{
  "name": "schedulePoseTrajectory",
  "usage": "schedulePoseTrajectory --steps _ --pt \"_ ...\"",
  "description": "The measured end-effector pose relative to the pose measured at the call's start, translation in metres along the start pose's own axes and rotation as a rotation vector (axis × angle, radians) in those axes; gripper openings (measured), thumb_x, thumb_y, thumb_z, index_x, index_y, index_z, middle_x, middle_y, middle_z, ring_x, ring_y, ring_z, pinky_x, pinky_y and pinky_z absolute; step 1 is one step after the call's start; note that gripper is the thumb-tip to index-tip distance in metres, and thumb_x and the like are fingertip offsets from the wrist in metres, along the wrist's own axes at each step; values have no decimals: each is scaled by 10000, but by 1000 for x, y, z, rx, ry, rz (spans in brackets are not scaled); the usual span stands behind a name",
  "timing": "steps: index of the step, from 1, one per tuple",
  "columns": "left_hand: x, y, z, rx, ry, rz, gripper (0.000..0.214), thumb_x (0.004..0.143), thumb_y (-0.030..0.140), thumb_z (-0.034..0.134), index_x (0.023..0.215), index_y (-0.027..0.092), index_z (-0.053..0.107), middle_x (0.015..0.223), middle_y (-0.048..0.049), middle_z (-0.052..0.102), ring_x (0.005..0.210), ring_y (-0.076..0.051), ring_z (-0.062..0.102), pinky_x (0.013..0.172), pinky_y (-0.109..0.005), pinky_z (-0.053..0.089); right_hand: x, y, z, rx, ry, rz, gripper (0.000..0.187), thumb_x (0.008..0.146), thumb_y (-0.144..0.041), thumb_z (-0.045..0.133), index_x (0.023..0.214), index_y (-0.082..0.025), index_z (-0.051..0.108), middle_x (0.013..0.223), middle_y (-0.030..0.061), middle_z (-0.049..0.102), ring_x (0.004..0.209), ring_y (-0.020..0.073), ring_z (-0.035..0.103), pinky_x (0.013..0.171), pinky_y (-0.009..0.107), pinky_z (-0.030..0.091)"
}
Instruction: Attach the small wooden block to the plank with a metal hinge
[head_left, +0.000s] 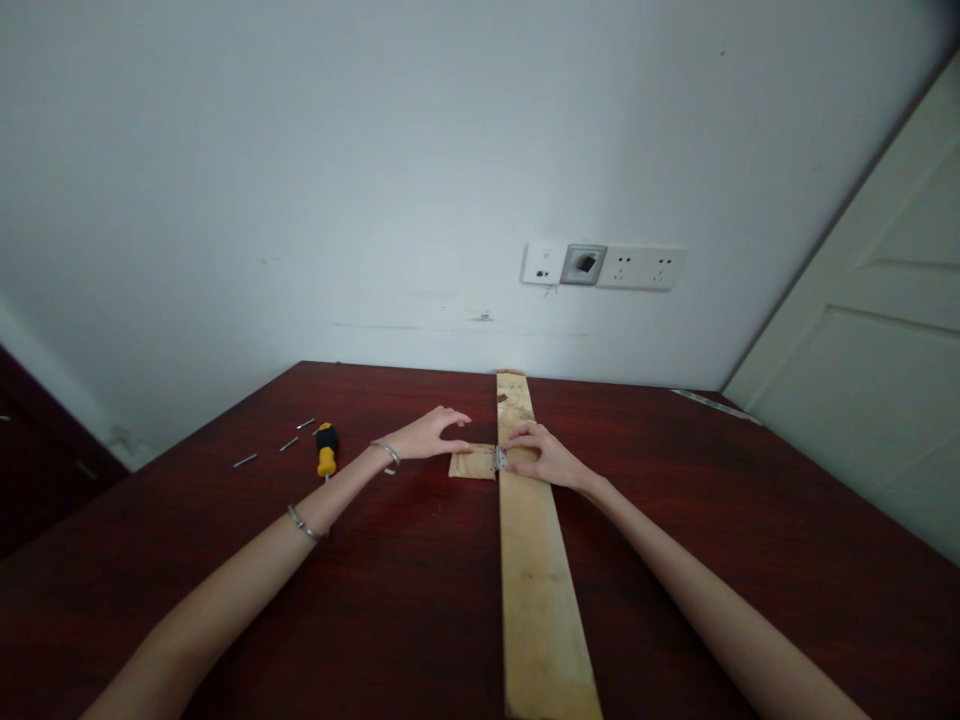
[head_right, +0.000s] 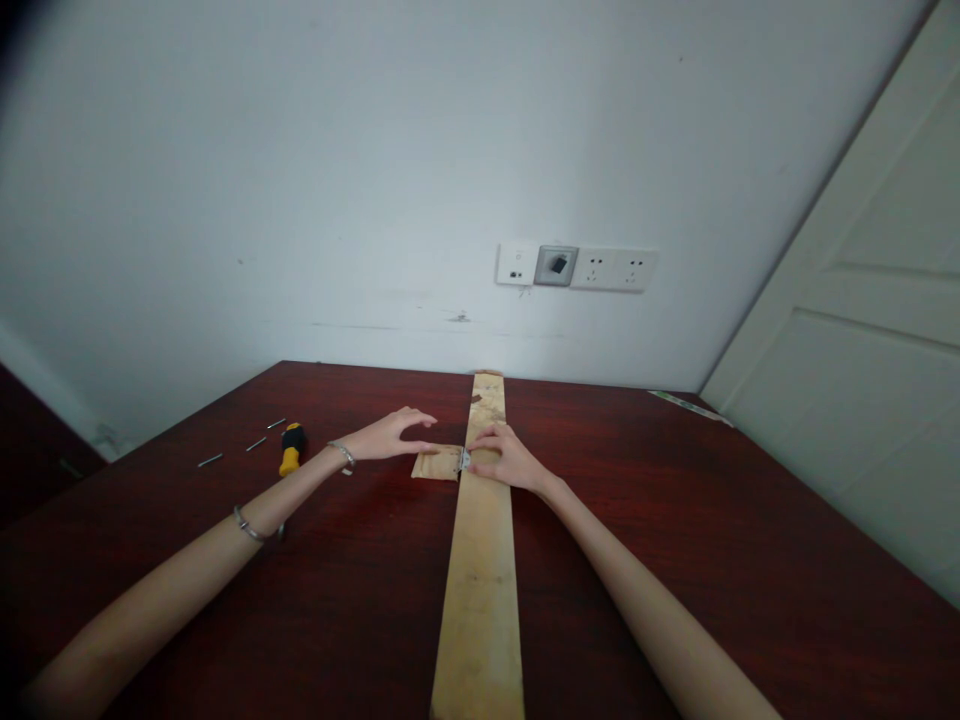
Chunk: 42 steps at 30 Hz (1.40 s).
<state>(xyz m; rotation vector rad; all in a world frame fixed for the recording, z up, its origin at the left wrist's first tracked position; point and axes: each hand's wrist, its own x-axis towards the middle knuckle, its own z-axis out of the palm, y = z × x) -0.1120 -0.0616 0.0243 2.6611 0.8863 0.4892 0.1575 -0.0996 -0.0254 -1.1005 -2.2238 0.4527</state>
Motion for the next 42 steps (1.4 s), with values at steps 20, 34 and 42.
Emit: schedulePoseTrajectory --steps 20,34,42 --pt "0 -1 4 -7 -6 -1 467 833 481 576 1154 142 559 1119 -105 601 1037 -221 509 928 -340 381 0 2 0 32 -15 29 365 704 -406 707 1020 -225 698 1075 71 554 1064 231 487 998 398 354" --pt "0 -3 6 -1 -19 -1 487 839 493 553 1166 132 555 1115 -114 600 1038 -228 510 919 -340 383 0 0 -1 32 -6 13 327 694 -367 716 991 -229 698 1062 66 562 1056 239 493 992 428 354" --pt "0 -2 5 0 -23 -11 483 834 494 562 1173 150 552 1132 -106 601 1052 -227 514 932 -342 371 0 0 -1 26 -9 20 335 687 -359 722 995 -228 697 1070 66 564 1059 234 497 995 417 359"
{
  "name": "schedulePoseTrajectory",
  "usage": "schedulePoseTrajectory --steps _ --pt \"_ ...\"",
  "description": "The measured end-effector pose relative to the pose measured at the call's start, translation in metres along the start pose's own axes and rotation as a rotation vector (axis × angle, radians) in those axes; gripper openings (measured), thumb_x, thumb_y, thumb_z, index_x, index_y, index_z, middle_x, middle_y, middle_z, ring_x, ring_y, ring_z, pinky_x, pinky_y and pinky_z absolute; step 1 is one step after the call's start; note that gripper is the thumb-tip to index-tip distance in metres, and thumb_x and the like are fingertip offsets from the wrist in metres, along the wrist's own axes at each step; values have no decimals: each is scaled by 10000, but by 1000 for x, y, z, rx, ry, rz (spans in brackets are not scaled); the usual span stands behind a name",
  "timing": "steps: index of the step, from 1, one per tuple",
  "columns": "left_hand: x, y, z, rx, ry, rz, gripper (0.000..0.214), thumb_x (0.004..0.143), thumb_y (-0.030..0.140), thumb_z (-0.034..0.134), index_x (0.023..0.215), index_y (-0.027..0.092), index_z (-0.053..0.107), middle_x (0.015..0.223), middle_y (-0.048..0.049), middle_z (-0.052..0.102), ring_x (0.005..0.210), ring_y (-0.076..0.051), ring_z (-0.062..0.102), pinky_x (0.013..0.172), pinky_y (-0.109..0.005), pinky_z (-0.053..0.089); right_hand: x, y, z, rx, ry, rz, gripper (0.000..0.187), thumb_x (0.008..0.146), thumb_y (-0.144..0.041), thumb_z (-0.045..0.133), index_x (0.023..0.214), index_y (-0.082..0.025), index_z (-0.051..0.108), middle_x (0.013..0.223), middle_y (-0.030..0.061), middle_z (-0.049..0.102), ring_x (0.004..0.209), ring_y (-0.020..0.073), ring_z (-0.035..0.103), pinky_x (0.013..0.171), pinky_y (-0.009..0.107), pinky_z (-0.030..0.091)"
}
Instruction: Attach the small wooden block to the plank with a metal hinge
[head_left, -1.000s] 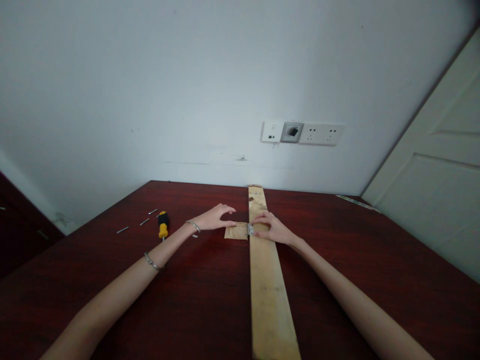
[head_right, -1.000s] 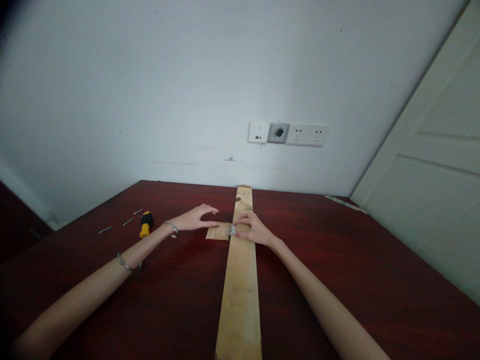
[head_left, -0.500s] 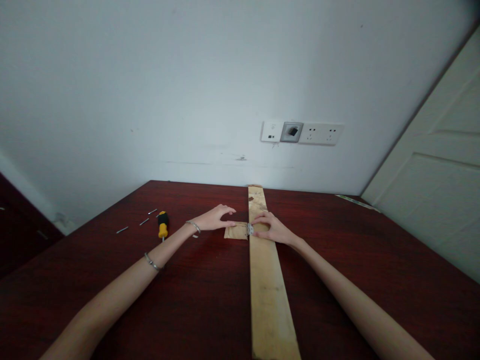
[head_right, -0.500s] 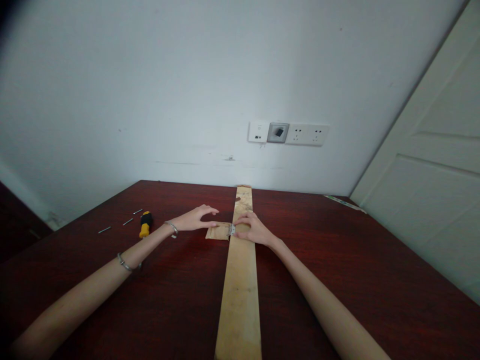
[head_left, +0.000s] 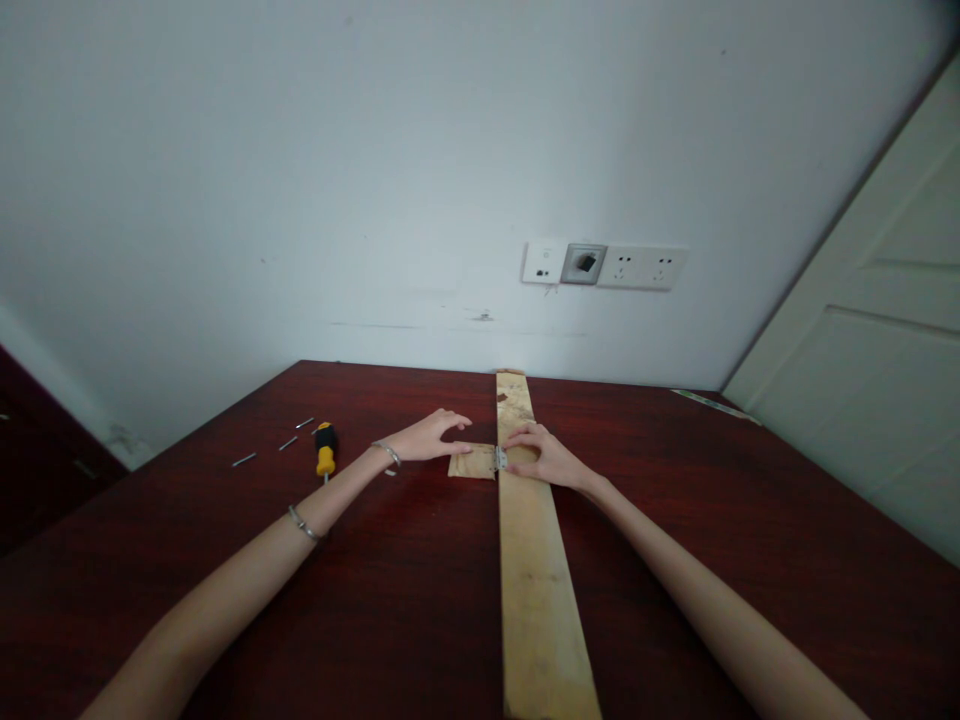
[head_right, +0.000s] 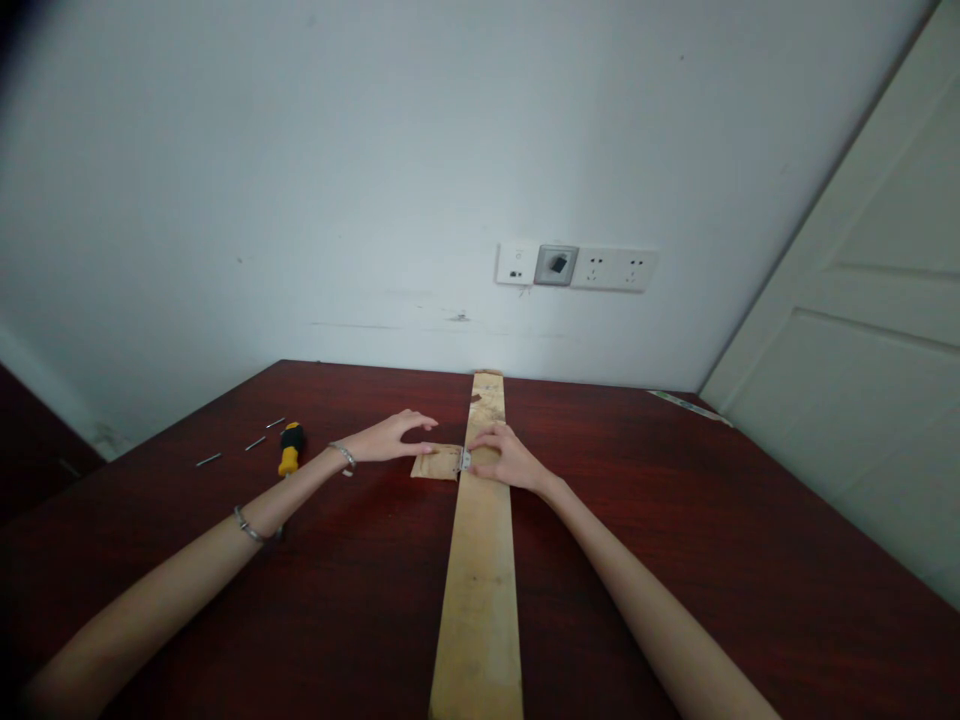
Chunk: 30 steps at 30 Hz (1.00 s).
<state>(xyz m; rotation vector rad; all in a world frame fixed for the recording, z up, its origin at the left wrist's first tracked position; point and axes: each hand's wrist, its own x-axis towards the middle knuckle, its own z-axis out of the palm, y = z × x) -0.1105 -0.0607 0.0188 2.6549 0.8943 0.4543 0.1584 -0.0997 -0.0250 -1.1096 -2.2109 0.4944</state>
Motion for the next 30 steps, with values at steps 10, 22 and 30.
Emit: schedulePoseTrajectory --steps 10,22,30 --pt "1 2 -6 -54 225 73 259 864 335 544 1044 167 626 1022 -65 642 973 -184 563 897 -318 422 1 -2 -1 19 62 47 391 779 -373 623 1126 -194 617 1109 85 608 1045 234 535 952 416 397" --pt "-9 -2 -9 -106 258 -49 256 801 339 607 966 149 651 938 -63 652 844 -172 594 782 -294 472 2 2 -2 34 7 -4 370 683 -386 714 1006 -207 690 1047 73 597 1006 233 537 956 414 394" --pt "22 22 30 59 -2 48 451 689 389 733 1056 145 637 964 -75 620 936 -234 523 845 -320 417 2 1 -2 32 -2 0 333 674 -330 726 987 -220 693 1040 60 583 1017 228 529 965 410 387"
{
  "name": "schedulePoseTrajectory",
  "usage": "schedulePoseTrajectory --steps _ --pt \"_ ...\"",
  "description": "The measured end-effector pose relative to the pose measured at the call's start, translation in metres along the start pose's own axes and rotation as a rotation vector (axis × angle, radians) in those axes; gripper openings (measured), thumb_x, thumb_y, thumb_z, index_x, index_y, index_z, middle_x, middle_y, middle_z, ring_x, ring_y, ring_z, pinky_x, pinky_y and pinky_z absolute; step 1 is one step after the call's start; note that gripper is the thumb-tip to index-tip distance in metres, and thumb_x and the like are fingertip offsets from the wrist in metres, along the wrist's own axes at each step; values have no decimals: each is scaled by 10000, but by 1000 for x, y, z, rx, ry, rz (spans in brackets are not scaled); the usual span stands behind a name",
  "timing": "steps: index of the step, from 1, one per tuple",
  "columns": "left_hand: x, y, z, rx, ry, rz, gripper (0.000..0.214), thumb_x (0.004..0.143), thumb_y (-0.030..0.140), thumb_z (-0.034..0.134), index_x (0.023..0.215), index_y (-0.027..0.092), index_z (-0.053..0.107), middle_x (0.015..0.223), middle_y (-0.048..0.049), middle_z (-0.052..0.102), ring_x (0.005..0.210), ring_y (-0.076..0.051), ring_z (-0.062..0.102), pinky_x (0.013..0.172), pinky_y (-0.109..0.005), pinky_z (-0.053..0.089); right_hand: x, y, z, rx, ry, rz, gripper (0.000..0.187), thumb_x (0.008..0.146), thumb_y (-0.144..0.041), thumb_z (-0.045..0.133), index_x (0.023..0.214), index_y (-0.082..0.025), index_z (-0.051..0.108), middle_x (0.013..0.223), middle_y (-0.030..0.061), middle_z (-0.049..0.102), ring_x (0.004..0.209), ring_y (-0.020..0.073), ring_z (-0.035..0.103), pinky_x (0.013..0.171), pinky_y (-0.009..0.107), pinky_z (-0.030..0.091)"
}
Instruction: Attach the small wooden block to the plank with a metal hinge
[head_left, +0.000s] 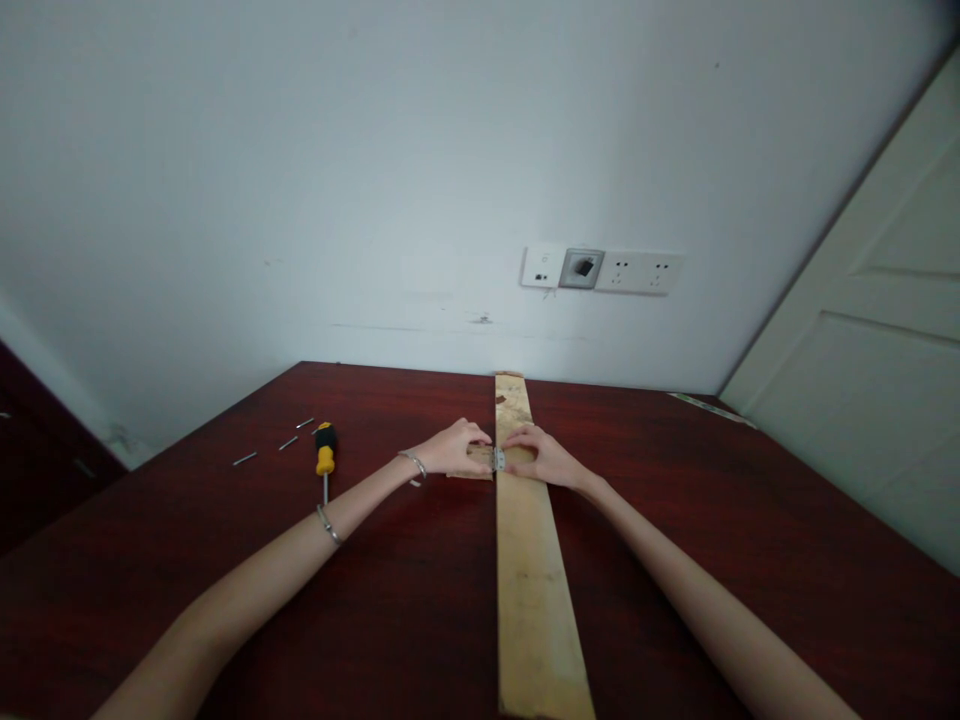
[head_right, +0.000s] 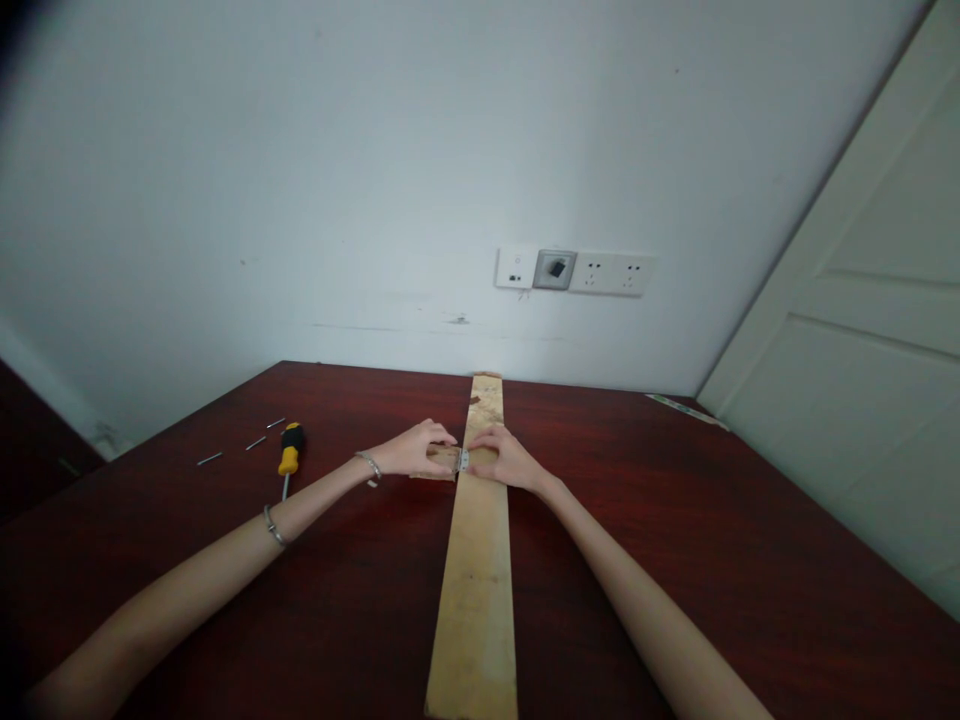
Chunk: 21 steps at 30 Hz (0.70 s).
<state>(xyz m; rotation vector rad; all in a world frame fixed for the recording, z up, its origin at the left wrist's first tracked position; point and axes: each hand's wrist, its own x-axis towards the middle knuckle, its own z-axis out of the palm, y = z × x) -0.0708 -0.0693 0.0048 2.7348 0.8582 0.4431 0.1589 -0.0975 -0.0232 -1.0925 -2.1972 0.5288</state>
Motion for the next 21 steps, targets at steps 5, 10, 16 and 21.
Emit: schedulePoseTrajectory --steps 5,10,16,21 --pt "7 2 8 41 -55 -11 450 657 432 746 1003 157 660 931 -77 590 921 -249 501 807 -312 412 0 -1 0 3 2 1 326 669 -308 726 982 -224 692 1031 56 580 1008 222 532 960 400 392" --pt "7 2 8 72 -52 -32 442 654 448 740 987 168 662 926 -72 566 915 -253 495 811 -318 386 -1 0 1 4 14 0 319 673 -339 723 973 -236 692 1037 53 578 1010 224 534 961 407 391" --pt "8 1 10 74 -56 -40 418 683 445 714 983 157 667 910 -72 554 901 -248 486 820 -320 373 -1 0 1 5 13 -10 304 678 -335 723 966 -239 695 1041 54 579 1027 226 526 977 410 378" --pt "9 0 12 86 -52 -47 419 674 454 717 973 163 680 899 -74 549 894 -249 488 834 -333 371 -1 0 2 -5 12 -18 307 685 -337 717 975 -238 695 1041 56 587 1033 228 519 979 416 370"
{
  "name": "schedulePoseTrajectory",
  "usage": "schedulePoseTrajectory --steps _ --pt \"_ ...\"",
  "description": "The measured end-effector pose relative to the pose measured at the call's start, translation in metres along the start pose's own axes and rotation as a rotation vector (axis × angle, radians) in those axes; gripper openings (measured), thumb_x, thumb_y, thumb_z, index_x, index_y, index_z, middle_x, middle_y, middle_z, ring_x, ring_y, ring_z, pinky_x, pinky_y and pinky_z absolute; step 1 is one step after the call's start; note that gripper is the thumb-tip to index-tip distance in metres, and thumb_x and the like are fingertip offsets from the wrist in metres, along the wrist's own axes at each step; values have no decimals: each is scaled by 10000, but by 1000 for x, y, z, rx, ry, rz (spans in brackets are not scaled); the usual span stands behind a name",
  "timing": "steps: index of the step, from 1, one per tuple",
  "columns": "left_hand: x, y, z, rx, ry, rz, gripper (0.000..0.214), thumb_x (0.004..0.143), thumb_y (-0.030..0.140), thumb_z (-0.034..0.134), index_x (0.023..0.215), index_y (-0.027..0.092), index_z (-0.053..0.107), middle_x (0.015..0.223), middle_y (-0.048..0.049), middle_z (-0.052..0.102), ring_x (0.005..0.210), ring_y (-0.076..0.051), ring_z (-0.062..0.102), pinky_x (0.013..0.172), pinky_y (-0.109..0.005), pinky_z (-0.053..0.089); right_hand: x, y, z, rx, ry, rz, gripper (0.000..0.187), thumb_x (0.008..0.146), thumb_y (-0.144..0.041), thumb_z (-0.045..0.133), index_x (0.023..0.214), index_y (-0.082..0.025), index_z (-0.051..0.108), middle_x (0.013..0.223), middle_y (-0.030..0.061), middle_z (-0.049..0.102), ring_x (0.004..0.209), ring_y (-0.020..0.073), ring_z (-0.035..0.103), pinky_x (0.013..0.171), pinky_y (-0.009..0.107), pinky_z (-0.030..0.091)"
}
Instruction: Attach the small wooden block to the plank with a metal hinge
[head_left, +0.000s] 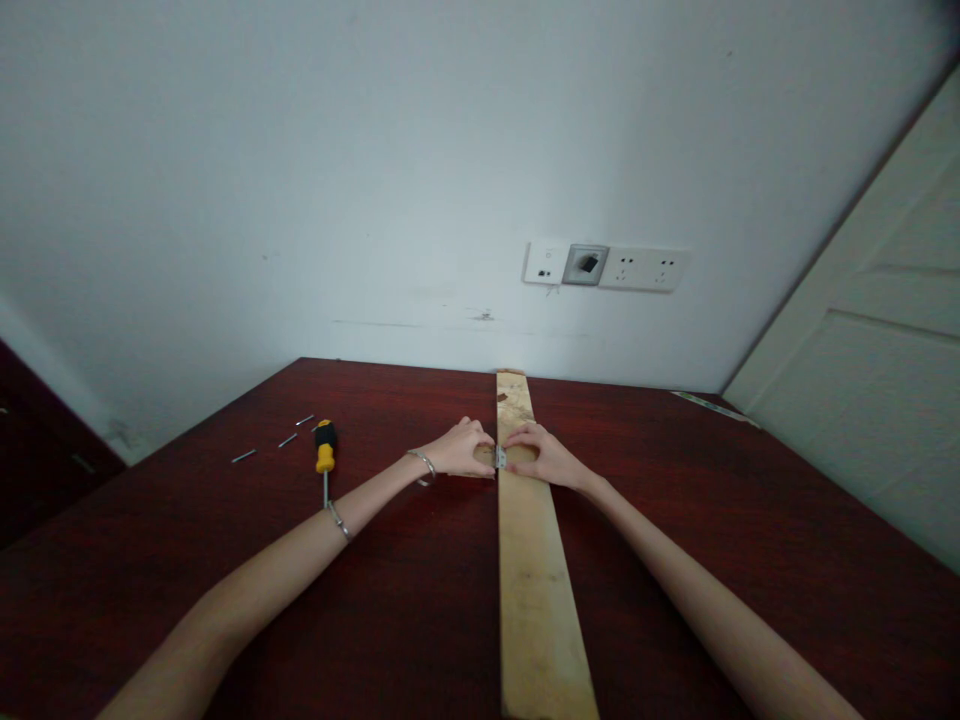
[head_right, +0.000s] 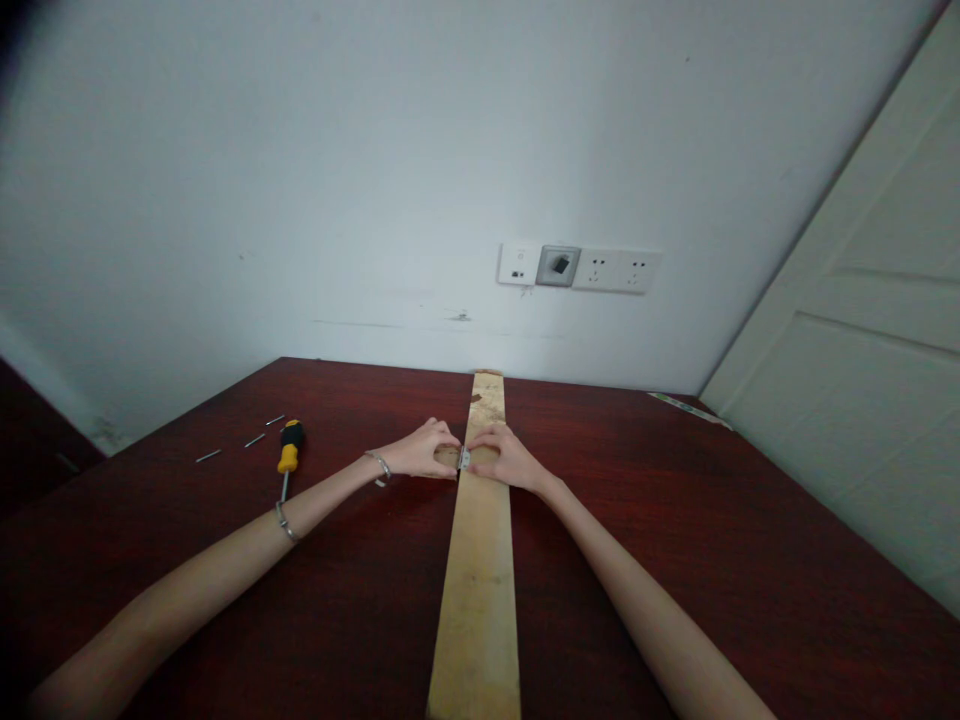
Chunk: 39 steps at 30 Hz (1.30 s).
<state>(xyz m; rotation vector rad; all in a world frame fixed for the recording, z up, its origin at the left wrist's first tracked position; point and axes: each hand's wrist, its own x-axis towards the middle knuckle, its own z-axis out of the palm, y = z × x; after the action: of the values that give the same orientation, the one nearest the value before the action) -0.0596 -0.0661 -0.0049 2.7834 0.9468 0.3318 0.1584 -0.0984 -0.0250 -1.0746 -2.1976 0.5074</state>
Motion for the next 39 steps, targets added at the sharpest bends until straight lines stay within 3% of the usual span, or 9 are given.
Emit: schedulePoseTrajectory --steps 39 --pt "-3 0 0 -8 -13 -5 424 692 410 720 1032 164 660 938 -69 549 918 -232 476 852 -314 363 1 -1 0 -10 -11 8 312 668 -304 731 970 -233 698 1055 56 582 1026 226 516 978 404 369"
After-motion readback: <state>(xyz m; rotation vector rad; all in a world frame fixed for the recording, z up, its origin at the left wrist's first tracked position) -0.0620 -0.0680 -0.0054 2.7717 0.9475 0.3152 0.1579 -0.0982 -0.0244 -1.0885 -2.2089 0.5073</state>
